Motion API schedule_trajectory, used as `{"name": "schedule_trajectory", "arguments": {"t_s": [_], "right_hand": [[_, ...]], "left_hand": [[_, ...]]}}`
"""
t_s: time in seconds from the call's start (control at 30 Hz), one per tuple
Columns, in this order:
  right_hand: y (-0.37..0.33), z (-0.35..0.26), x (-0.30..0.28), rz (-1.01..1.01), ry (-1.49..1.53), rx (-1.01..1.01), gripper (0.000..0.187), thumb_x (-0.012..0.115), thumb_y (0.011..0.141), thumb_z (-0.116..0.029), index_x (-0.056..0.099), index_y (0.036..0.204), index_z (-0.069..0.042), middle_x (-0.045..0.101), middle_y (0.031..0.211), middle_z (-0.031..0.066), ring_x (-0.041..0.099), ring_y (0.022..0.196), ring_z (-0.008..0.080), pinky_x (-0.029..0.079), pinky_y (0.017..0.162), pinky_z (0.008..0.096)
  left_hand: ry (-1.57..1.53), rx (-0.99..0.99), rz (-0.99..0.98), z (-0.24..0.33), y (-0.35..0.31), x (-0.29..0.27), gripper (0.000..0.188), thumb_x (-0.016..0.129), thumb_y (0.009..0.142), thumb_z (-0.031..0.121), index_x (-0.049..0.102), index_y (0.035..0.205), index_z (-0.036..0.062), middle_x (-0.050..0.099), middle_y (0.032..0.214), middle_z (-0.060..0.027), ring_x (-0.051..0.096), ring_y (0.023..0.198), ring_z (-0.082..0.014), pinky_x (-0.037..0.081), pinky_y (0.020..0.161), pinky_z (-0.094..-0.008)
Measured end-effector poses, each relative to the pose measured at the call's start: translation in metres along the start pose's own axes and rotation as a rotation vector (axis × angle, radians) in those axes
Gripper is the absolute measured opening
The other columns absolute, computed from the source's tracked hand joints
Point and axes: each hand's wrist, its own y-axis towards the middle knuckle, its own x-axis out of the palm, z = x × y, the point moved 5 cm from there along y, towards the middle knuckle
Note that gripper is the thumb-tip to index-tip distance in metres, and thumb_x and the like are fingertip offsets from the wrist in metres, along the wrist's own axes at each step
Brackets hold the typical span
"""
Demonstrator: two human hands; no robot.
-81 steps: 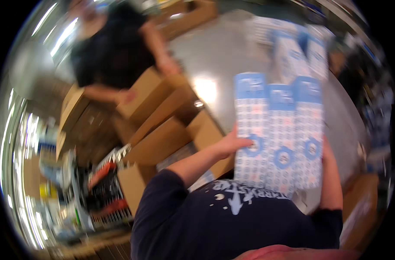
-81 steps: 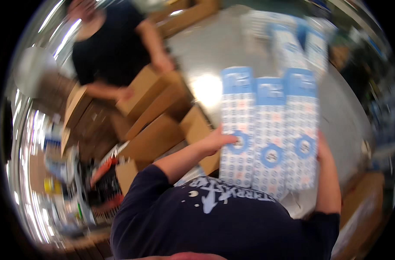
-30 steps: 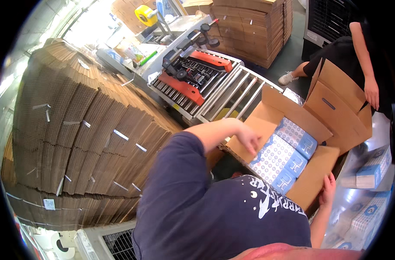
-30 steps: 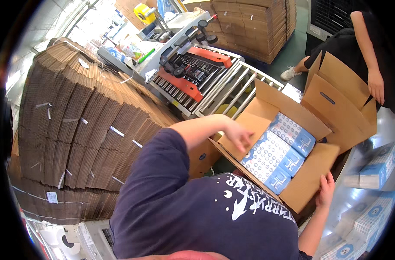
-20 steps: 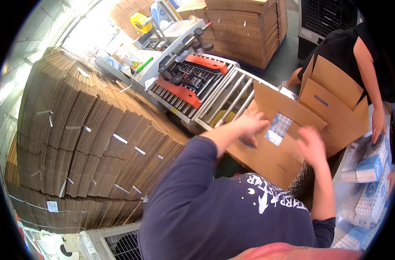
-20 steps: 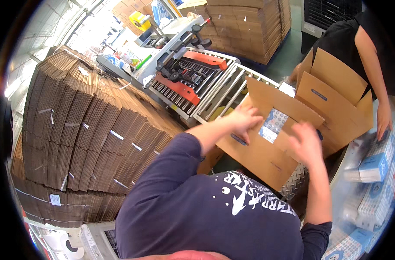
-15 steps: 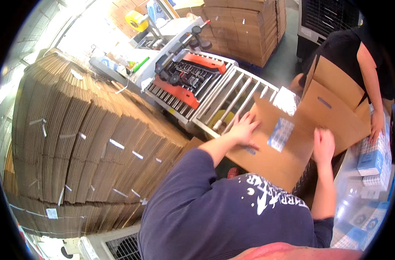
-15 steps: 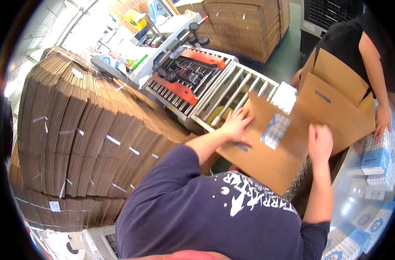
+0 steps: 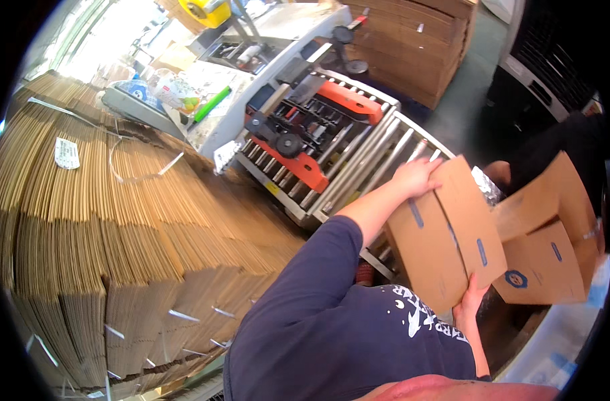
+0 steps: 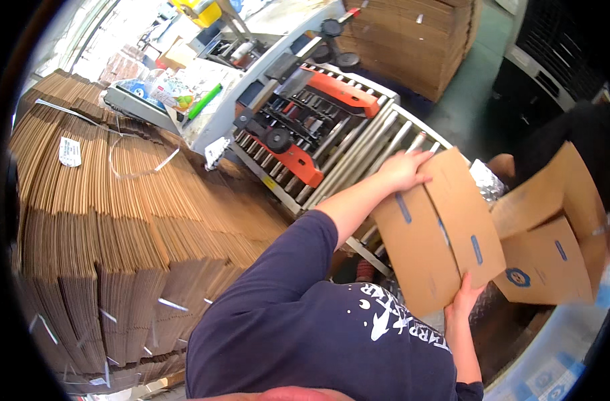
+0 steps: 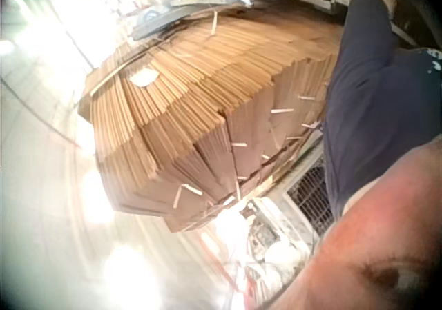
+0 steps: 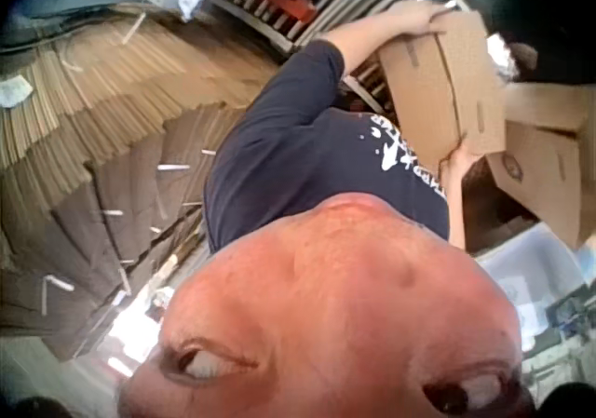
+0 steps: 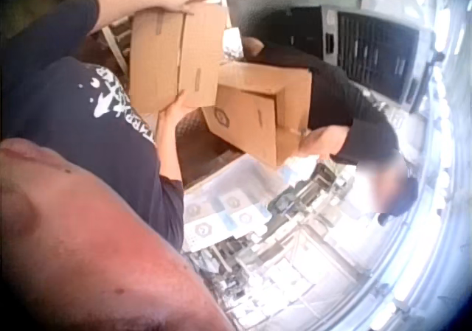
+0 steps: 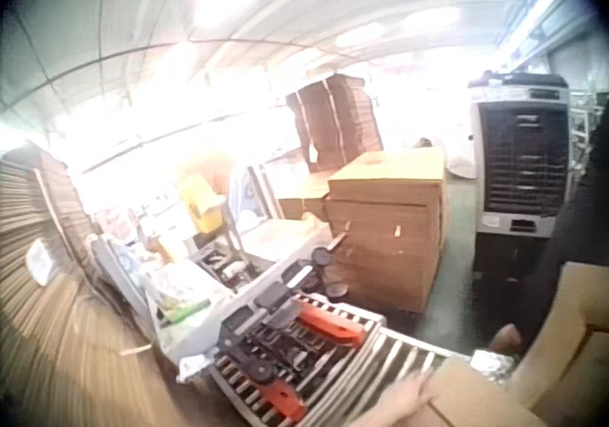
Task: The person packs plastic-wrapped items into cardboard boxes on a work table, then moves the boxes onto a conveyor belt to be sealed by a machine.
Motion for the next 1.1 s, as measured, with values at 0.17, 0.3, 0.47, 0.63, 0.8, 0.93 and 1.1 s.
{"name": "schedule_trajectory", "arguments": {"t_s": [0.17, 0.3, 0.47, 0.63, 0.8, 0.93, 1.1], "right_hand": [[0.07, 0.008, 0.169, -0.266, 0.028, -0.007, 0.06, 0.053, 0.09, -0.008, 0.019, 0.14, -0.007, 0.036, 0.137, 0.0115, 0.039, 0.123, 0.0234, 0.034, 0.102, 0.0361], [0.096, 0.031, 0.273, -0.306, -0.069, -0.109, 0.058, 0.053, 0.09, -0.009, 0.021, 0.138, -0.005, 0.039, 0.134, 0.0123, 0.041, 0.12, 0.0231, 0.035, 0.1, 0.0347], [0.115, 0.032, 0.355, -0.341, -0.182, -0.149, 0.058, 0.055, 0.089, -0.011, 0.022, 0.136, -0.002, 0.042, 0.129, 0.0136, 0.044, 0.116, 0.0229, 0.036, 0.098, 0.0336], [0.124, 0.049, 0.419, -0.428, -0.18, -0.264, 0.062, 0.056, 0.087, -0.009, 0.019, 0.137, -0.001, 0.042, 0.129, 0.0142, 0.044, 0.117, 0.0235, 0.035, 0.099, 0.0339], [0.127, 0.058, 0.48, -0.474, -0.309, -0.334, 0.069, 0.056, 0.087, -0.017, 0.014, 0.138, 0.002, 0.039, 0.133, 0.0208, 0.041, 0.12, 0.0284, 0.032, 0.101, 0.0343], [0.1, 0.066, 0.484, -0.588, -0.423, 0.067, 0.047, 0.044, 0.092, -0.035, 0.037, 0.129, -0.007, 0.051, 0.12, 0.0147, 0.052, 0.104, 0.0224, 0.045, 0.083, 0.0359], [0.035, 0.164, 0.335, -1.07, -0.695, 0.19, 0.034, 0.047, 0.089, -0.038, 0.056, 0.097, -0.006, 0.061, 0.081, 0.0066, 0.057, 0.071, 0.0158, 0.047, 0.063, 0.0336]], "left_hand": [[0.52, 0.159, 0.241, -0.063, -0.01, -0.059, 0.07, 0.052, 0.081, 0.052, 0.037, 0.136, 0.0108, 0.029, 0.144, -0.0109, 0.021, 0.135, -0.0362, 0.013, 0.109, -0.0523], [0.481, 0.159, 0.193, -0.112, -0.021, -0.11, 0.082, 0.056, 0.076, 0.055, 0.035, 0.133, -0.0009, 0.03, 0.141, -0.0194, 0.022, 0.134, -0.0342, 0.013, 0.11, -0.0511], [0.38, 0.14, 0.32, -0.17, 0.001, -0.164, 0.062, 0.059, 0.076, 0.049, 0.05, 0.116, 0.0025, 0.04, 0.131, -0.0178, 0.031, 0.128, -0.034, 0.018, 0.109, -0.0486], [0.207, 0.048, 0.355, -0.226, 0.003, -0.192, 0.054, 0.06, 0.076, 0.047, 0.054, 0.11, 0.0051, 0.044, 0.128, -0.0143, 0.035, 0.126, -0.0328, 0.023, 0.108, -0.0455], [0.362, -0.185, 0.113, -0.14, -0.045, -0.119, 0.091, 0.06, 0.073, 0.054, 0.026, 0.14, 0.0033, 0.015, 0.146, -0.0247, 0.011, 0.136, -0.0423, 0.011, 0.105, -0.0606], [0.692, -0.231, 0.36, -0.174, -0.052, -0.106, 0.065, 0.055, 0.082, 0.03, 0.03, 0.138, 0.0093, 0.021, 0.147, -0.016, 0.019, 0.136, -0.0321, 0.017, 0.104, -0.0607], [0.618, -0.318, 0.399, -0.212, -0.059, -0.138, 0.062, 0.052, 0.085, 0.021, 0.026, 0.14, 0.0114, 0.019, 0.148, -0.0141, 0.016, 0.137, -0.0315, 0.015, 0.105, -0.061]]}}
